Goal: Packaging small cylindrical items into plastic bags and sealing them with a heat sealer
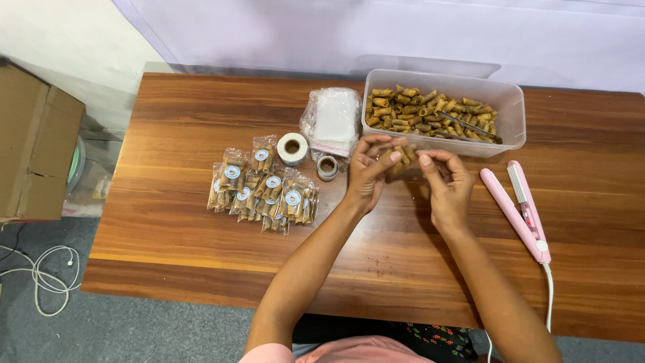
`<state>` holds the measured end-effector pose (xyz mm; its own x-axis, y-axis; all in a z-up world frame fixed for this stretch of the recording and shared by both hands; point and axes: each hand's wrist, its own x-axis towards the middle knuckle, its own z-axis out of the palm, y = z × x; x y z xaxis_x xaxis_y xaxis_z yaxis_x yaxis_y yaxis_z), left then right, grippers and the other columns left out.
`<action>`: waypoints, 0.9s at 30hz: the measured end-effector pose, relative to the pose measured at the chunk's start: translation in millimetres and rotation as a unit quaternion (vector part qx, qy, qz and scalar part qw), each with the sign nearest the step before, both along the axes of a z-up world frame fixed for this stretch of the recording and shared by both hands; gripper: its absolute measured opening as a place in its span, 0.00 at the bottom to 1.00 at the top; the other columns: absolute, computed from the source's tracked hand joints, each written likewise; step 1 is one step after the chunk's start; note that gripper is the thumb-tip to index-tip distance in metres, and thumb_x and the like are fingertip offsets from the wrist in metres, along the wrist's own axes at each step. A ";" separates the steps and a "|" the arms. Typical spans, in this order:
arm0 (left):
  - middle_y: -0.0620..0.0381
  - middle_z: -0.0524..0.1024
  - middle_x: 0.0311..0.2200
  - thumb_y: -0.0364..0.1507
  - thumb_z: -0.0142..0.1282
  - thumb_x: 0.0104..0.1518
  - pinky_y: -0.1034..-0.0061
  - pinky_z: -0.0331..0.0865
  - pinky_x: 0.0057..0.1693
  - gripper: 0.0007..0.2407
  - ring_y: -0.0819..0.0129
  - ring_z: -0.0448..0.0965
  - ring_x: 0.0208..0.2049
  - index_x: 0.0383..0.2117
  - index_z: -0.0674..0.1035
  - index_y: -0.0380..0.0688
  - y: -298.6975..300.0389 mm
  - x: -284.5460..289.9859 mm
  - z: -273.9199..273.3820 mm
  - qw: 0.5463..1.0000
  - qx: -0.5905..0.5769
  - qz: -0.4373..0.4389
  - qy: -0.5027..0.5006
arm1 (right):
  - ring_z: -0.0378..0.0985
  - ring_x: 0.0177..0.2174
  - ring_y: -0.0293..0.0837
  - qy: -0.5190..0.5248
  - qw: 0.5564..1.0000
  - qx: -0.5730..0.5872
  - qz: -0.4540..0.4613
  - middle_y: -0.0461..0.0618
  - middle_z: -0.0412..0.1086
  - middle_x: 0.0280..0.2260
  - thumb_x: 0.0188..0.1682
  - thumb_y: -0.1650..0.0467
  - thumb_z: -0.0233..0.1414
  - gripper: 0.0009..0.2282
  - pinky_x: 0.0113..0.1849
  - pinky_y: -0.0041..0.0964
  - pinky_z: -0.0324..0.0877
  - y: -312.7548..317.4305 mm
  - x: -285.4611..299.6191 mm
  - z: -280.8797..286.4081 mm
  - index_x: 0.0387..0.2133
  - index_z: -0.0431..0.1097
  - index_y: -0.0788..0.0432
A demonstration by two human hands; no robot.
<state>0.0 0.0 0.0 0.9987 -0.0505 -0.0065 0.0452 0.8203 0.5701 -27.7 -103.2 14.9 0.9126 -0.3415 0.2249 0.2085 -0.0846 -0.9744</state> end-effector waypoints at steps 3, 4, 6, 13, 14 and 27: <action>0.49 0.72 0.31 0.23 0.57 0.41 0.84 0.69 0.39 0.12 0.70 0.73 0.33 0.32 0.71 0.40 1.7 7.1 -10.9 0.998 0.063 0.017 -0.016 | 0.68 0.29 0.35 -0.024 0.998 -0.031 0.041 0.50 0.67 0.29 0.42 0.74 0.49 0.02 0.30 0.23 0.64 -8.7 0.6 11.7 0.27 0.65 0.61; 0.49 0.72 0.31 0.23 0.57 0.41 0.84 0.69 0.39 0.12 0.70 0.73 0.33 0.32 0.71 0.40 0.9 7.3 -13.0 0.998 0.063 0.017 -0.016 | 0.68 0.29 0.35 -0.024 0.998 -0.031 0.042 0.50 0.67 0.29 0.42 0.74 0.49 0.02 0.30 0.23 0.64 -9.5 -0.1 14.5 0.27 0.65 0.61; 0.52 0.72 0.29 0.25 0.58 0.42 0.85 0.68 0.39 0.11 0.74 0.73 0.33 0.32 0.73 0.40 -0.8 7.8 -17.4 0.993 0.114 0.023 -0.024 | 0.69 0.29 0.35 -0.025 0.995 -0.068 0.066 0.51 0.67 0.28 0.42 0.75 0.49 0.02 0.29 0.22 0.64 -11.1 -1.0 20.0 0.27 0.64 0.62; 0.55 0.73 0.26 0.25 0.58 0.42 0.87 0.68 0.37 0.07 0.78 0.71 0.29 0.26 0.76 0.41 -2.8 5.9 -22.5 0.985 0.166 0.035 -0.025 | 0.69 0.28 0.36 -0.022 0.993 -0.093 0.068 0.52 0.67 0.28 0.42 0.76 0.49 0.02 0.29 0.24 0.66 -14.9 0.8 14.3 0.27 0.64 0.64; 0.55 0.73 0.26 0.25 0.57 0.42 0.86 0.68 0.38 0.06 0.78 0.72 0.30 0.26 0.76 0.41 -2.4 5.6 -22.9 0.983 0.176 0.042 -0.031 | 0.69 0.27 0.37 -0.027 0.992 -0.108 0.060 0.53 0.67 0.28 0.42 0.77 0.49 0.02 0.28 0.25 0.66 -17.2 1.7 12.1 0.27 0.64 0.64; 0.56 0.73 0.25 0.24 0.51 0.47 0.89 0.66 0.36 0.03 0.79 0.72 0.29 0.25 0.71 0.41 -9.2 5.0 -27.2 0.964 0.240 0.088 -0.079 | 0.70 0.26 0.38 0.004 0.992 -0.119 0.031 0.54 0.67 0.25 0.40 0.77 0.51 0.01 0.26 0.26 0.67 -18.4 4.9 2.8 0.25 0.66 0.63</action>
<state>5.0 -9.2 -27.2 0.9819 0.0905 0.1661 -0.1891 0.4482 0.8737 -22.8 -121.6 17.7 0.9325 -0.2230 0.2841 0.2119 -0.2990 -0.9304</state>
